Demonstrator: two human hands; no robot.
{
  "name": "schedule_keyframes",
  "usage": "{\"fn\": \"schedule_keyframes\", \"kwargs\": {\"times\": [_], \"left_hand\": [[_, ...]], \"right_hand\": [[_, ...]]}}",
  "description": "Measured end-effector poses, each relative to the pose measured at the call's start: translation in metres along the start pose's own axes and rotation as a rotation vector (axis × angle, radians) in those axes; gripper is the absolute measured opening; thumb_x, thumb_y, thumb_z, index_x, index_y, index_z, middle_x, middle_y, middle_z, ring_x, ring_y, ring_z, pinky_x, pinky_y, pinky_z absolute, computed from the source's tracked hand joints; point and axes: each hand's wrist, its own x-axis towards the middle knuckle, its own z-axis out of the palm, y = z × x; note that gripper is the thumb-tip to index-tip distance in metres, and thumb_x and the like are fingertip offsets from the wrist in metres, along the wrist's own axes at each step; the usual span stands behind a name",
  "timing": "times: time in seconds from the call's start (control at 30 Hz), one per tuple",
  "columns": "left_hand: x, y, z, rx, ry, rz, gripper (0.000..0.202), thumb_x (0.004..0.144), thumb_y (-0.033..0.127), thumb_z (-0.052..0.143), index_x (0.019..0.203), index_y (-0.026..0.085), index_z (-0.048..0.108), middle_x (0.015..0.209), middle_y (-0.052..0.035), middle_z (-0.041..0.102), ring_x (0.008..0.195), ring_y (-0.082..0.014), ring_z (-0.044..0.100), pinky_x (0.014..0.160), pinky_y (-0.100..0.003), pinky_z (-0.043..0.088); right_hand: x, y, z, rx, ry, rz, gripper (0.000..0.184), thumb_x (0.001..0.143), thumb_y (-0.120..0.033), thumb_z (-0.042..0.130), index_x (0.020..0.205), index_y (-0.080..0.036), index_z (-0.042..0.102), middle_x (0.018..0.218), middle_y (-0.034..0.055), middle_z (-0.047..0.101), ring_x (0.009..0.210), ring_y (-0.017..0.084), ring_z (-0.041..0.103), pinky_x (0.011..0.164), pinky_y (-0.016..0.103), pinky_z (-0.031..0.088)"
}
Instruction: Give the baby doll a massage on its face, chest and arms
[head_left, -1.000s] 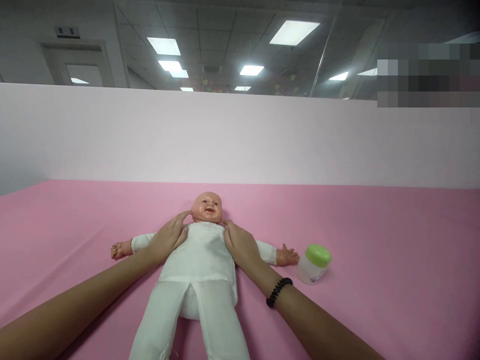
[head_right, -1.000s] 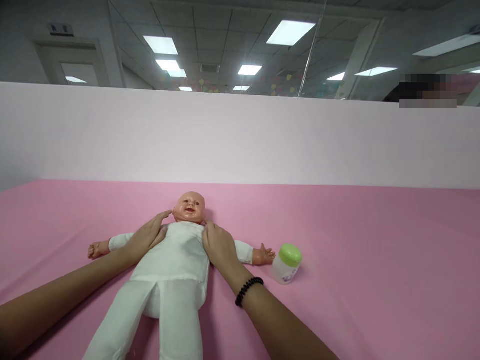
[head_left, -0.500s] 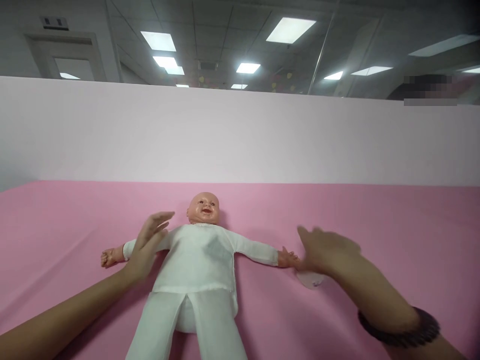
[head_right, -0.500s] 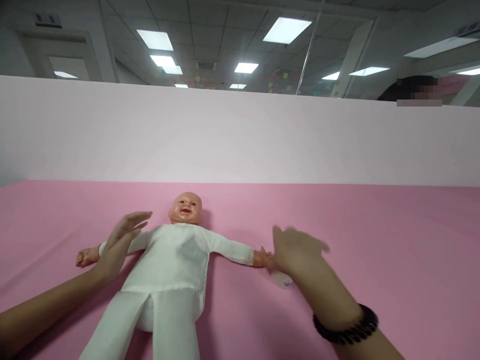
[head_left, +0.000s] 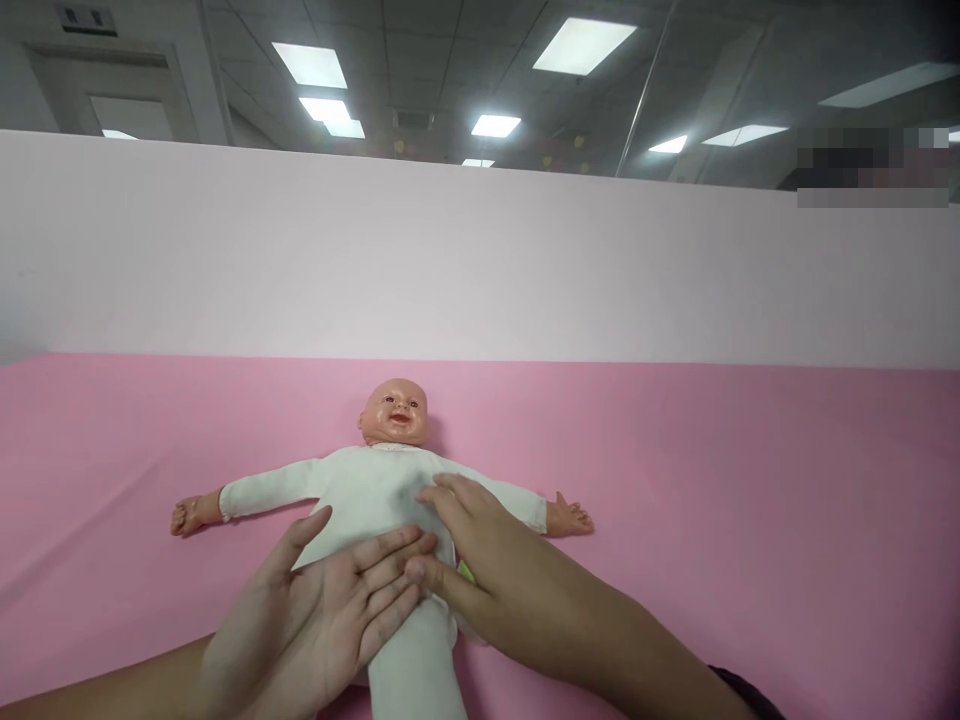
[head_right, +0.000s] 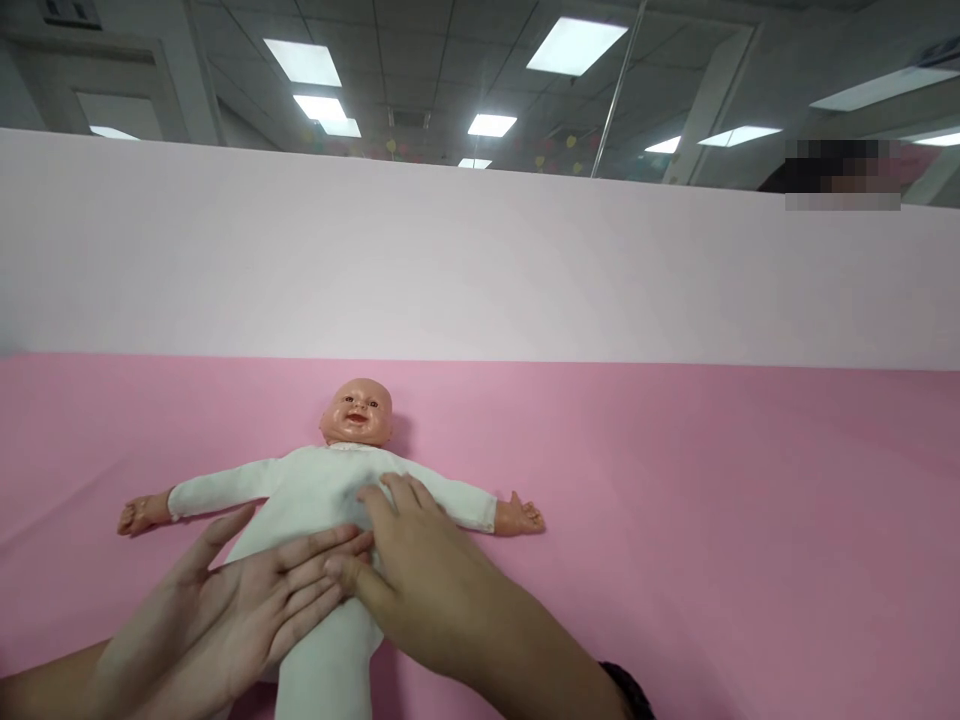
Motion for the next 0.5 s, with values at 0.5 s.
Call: {"fn": "schedule_keyframes", "kwargs": {"times": [0.5], "left_hand": [[0.0,-0.001,0.004,-0.079,-0.139,0.036,0.078,0.101,0.057,0.021,0.155,0.002,0.033,0.165,-0.0146,0.026,0.156,-0.0254,0.013,0.131,-0.039,0.003]], "right_hand": [[-0.004,0.028,0.013,-0.194,0.246,-0.108,0.018,0.097,-0.03,0.056,0.091,-0.022,0.071,0.089,0.0042,0.071,0.08,0.015,0.068,0.072,0.027,0.056]]}}
